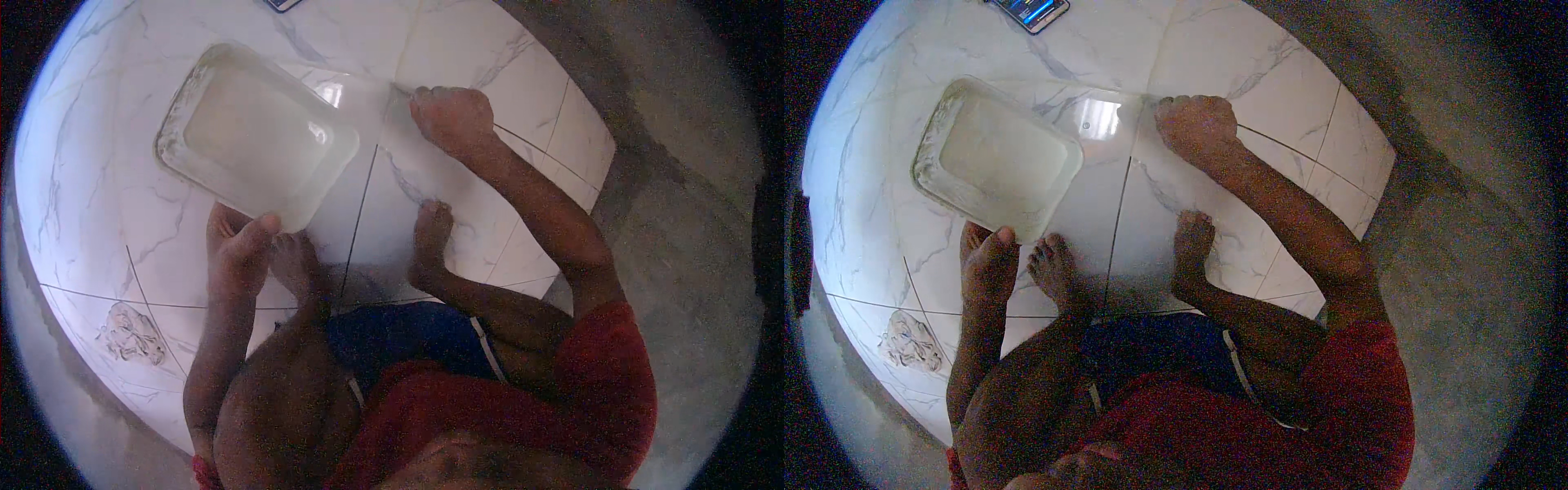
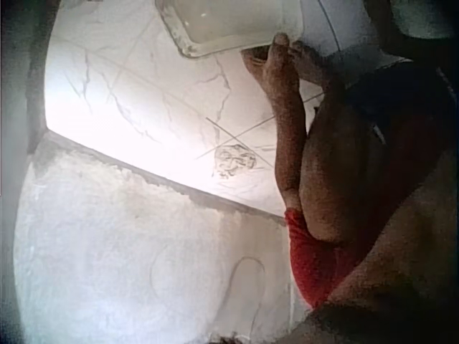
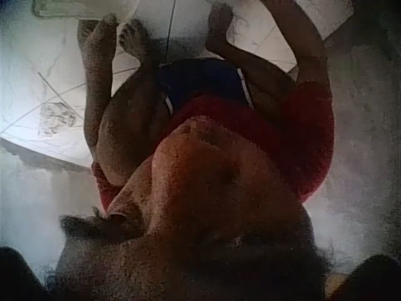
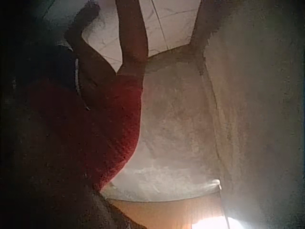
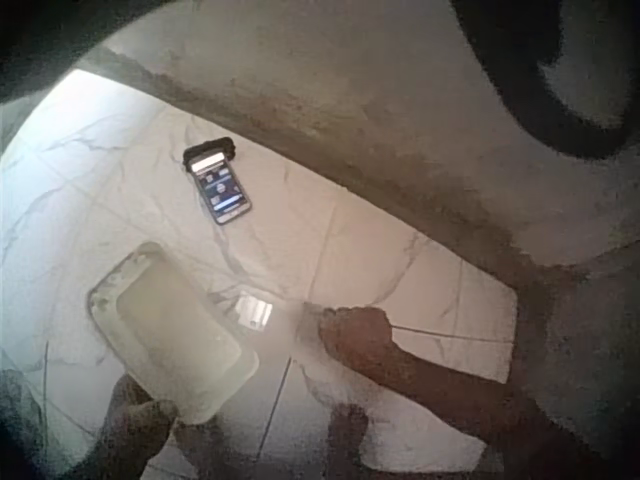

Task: The person adds white powder to a container, mixes it with water from a pink cup using a small trowel, and then applies the resulting grout into the gaps between floor tiles by hand.

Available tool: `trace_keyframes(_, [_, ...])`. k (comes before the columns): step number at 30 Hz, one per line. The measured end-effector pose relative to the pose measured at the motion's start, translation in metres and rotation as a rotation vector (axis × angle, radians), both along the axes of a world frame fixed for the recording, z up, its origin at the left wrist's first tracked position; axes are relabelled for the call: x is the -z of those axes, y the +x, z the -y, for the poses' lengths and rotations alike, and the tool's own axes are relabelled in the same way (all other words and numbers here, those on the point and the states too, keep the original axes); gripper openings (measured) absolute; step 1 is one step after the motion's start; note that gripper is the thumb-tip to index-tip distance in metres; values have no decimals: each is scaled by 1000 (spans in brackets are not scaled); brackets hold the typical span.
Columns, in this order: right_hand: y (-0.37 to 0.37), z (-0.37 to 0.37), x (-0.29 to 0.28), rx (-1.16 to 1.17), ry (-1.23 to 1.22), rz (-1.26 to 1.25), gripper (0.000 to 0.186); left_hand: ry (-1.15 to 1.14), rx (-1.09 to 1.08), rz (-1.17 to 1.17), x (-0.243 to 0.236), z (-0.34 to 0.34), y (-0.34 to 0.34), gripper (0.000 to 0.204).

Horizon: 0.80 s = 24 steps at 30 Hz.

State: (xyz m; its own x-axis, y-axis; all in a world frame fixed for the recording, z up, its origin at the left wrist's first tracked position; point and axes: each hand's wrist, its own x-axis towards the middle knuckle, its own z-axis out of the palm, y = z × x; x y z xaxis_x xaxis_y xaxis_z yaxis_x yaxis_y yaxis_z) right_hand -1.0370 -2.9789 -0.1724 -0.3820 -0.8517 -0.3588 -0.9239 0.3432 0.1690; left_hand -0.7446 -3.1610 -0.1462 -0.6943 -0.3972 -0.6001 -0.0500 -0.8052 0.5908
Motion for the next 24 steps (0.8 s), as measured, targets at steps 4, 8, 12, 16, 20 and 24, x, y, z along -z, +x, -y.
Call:
trace_keyframes(4, [-7,-2,-2,40,20,-20,23,-12,-1,41,-2,-4,0,66])
trace_keyframes(8, [-10,-5,-3,35,63,-9,20,-35,16,43,-4,-4,-2,66])
trace_keyframes(12, [-14,-19,-3,-98,-52,-49,20,-26,11,39,-1,-5,-3,65])
trace_keyframes(16, [-23,-17,-6,-79,-209,-23,22,-37,7,41,2,-5,-2,67])
trace_keyframes(20, [-28,-25,5,-110,-135,66,35,-22,-46,15,-6,-6,-7,67])
trace_keyframes(24, [-34,-46,-3,-138,-76,129,40,8,-20,2,-1,-5,1,68])
